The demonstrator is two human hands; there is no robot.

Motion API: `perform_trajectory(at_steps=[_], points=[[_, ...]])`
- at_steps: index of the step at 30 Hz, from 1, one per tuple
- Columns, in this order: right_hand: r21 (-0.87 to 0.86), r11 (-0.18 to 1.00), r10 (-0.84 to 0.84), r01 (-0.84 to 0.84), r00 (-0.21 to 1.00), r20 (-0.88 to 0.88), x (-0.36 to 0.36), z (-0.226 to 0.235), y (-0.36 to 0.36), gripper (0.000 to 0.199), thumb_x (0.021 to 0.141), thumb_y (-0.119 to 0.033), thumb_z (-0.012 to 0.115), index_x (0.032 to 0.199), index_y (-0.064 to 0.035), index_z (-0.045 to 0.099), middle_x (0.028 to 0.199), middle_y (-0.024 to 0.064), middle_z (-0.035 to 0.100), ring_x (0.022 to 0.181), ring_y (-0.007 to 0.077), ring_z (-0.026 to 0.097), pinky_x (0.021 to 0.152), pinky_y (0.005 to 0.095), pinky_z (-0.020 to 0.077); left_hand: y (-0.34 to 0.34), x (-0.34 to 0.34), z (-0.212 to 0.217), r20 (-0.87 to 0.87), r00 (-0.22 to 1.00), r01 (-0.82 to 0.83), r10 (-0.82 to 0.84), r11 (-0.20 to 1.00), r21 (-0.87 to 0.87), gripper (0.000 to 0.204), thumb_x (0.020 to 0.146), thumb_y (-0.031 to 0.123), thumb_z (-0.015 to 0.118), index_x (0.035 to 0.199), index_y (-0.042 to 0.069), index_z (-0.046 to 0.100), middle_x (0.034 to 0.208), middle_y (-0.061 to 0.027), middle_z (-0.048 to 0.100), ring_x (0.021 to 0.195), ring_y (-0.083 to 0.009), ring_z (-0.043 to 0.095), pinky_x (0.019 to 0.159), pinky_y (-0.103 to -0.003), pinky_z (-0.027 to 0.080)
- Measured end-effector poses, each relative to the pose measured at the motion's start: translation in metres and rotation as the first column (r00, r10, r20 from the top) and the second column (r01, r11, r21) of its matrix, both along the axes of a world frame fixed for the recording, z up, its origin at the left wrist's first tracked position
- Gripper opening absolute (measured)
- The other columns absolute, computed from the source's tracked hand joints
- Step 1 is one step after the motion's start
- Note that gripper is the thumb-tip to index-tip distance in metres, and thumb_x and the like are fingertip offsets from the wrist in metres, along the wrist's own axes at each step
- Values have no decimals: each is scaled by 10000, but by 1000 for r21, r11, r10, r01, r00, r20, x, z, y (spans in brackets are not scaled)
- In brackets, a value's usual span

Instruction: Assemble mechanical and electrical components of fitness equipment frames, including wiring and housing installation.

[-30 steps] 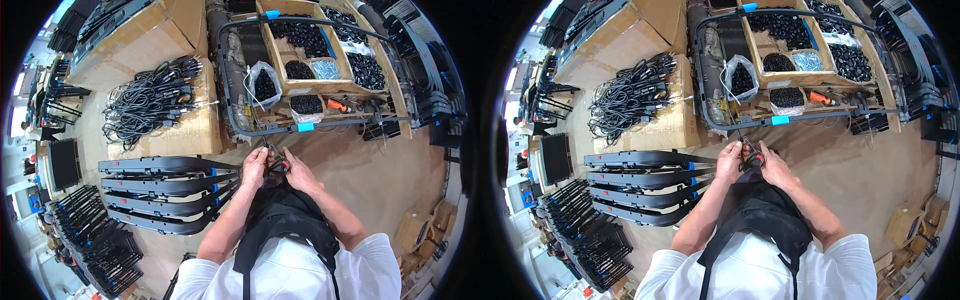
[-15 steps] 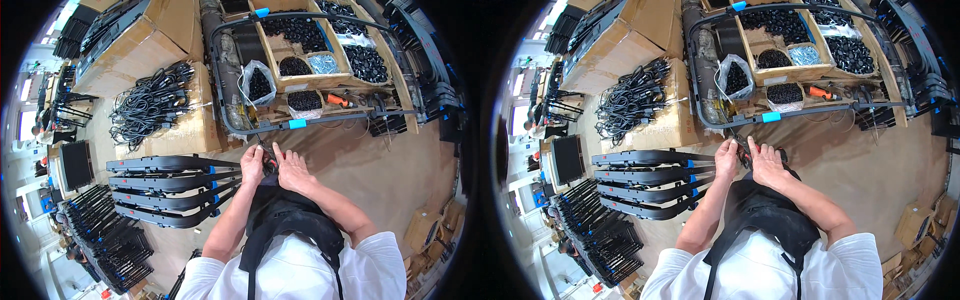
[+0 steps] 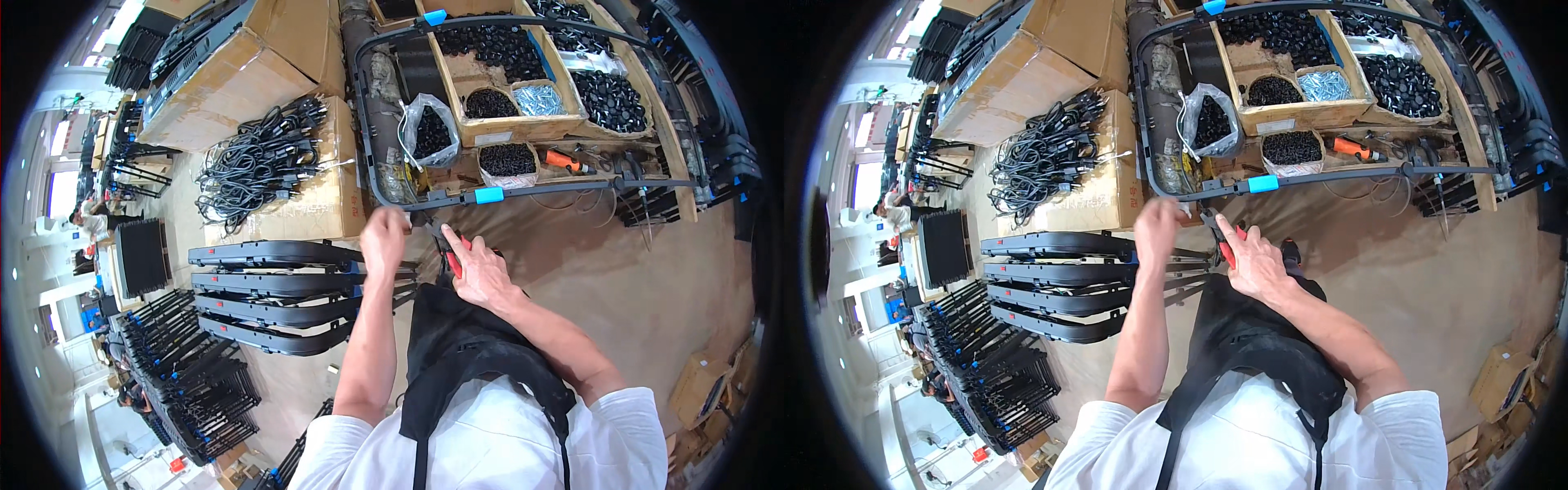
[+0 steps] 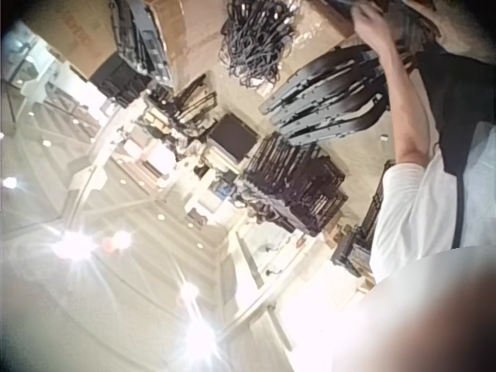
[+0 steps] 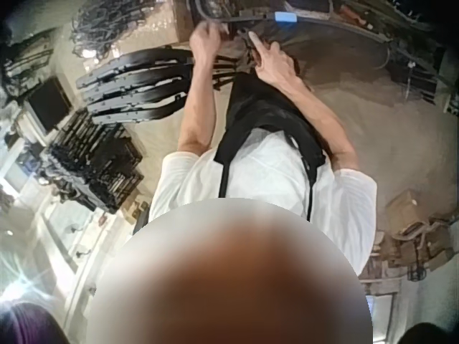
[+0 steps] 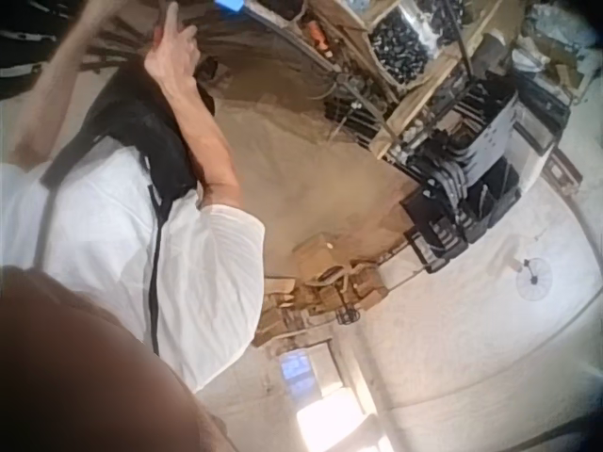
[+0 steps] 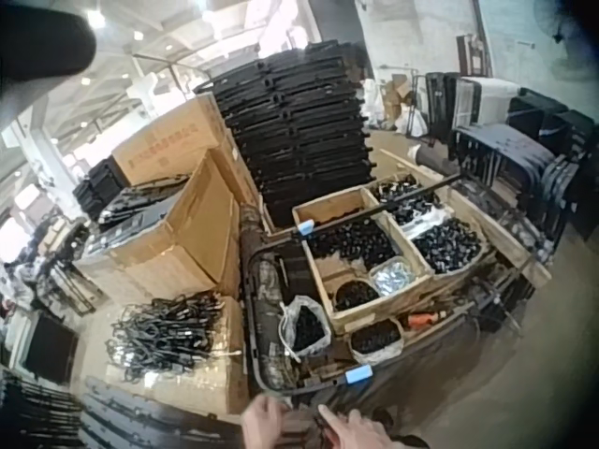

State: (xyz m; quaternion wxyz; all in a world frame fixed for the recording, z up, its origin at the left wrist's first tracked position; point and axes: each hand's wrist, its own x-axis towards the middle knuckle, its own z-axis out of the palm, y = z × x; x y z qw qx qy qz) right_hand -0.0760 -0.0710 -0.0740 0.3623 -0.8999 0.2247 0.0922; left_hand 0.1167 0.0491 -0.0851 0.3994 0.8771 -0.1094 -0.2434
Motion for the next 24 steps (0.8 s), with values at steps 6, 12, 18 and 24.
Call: perform_trajectory(at_steps=[6,12,18,24], points=[[-211,970,-113,120,993,47,18,10,37,904,813,-52,694,1640,-276,404,1067,248,553,897,453,680,776,533,592,-47,57,7,345,509,436,-789,582,687,532,998,507,559,945,53,832,1071,-151,790,1126,-343,652,978,-490,424],[-306,907,-274,288,958,88,38,-1,83,868,828,-48,680,1628,-261,418,1088,231,541,915,432,676,732,505,598,-51,81,-29,357,526,616,-772,636,466,499,1024,481,519,909,70,776,955,-243,759,949,-437,730,880,-545,534],[-412,817,-409,403,909,78,63,-15,123,857,839,-104,725,1629,-221,415,1075,196,530,884,377,665,720,453,623,-54,72,-29,409,592,578,-694,720,385,470,1027,459,516,940,66,760,1012,-229,764,998,-444,726,905,-547,547],[-443,795,-412,415,905,108,65,-10,126,924,801,-123,762,1646,-210,401,1041,146,558,824,262,661,746,397,627,-51,73,-23,380,657,531,-652,757,381,488,1030,423,497,961,31,778,1042,-244,765,1024,-440,728,936,-535,546]])
